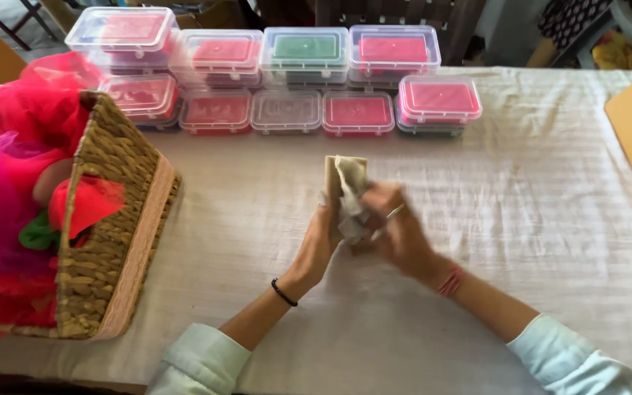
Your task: The person wipes small plastic containers with a white cloth, then opens the containers and places them one by one into a cardboard box on the table. They also handle a small cardboard piece and arrange filled containers on the table while packing.
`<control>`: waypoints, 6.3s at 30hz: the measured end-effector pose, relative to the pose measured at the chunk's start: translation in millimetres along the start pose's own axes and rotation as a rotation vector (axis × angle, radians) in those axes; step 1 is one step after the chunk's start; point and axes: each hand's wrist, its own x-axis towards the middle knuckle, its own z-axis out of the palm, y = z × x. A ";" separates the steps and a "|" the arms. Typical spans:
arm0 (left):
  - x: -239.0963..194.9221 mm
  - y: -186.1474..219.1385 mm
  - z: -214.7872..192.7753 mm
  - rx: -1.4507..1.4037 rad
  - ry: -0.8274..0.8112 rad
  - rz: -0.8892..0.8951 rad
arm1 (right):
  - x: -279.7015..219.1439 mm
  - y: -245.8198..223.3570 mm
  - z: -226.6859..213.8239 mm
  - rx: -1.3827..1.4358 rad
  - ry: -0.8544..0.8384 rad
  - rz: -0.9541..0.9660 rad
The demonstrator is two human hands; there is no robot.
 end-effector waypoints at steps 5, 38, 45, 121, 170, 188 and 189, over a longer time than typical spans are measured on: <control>-1.9 -22.0 -11.0 -0.408 0.160 -0.257 | -11.6 -7.5 6.7 -0.167 -0.379 -0.186; -10.8 -55.4 -27.9 0.102 0.206 -0.201 | -27.7 -3.9 7.2 -0.345 -0.317 -0.369; -8.8 -46.9 -23.9 0.189 0.201 -0.214 | -30.0 -6.2 -5.8 -0.371 -0.182 -0.150; 47.4 -33.1 15.6 -0.659 0.092 -0.357 | 5.0 -7.3 -23.9 -0.284 -0.192 -0.231; 37.4 -18.8 30.5 -0.538 0.018 -0.257 | 0.8 6.9 -46.6 -0.266 0.006 0.014; 40.7 -18.8 23.7 -0.581 0.052 -0.367 | -11.8 -3.5 -17.6 -0.299 -0.196 -0.261; 38.9 -23.6 22.7 -0.576 0.057 -0.375 | -11.3 6.0 -20.4 -0.291 -0.192 -0.254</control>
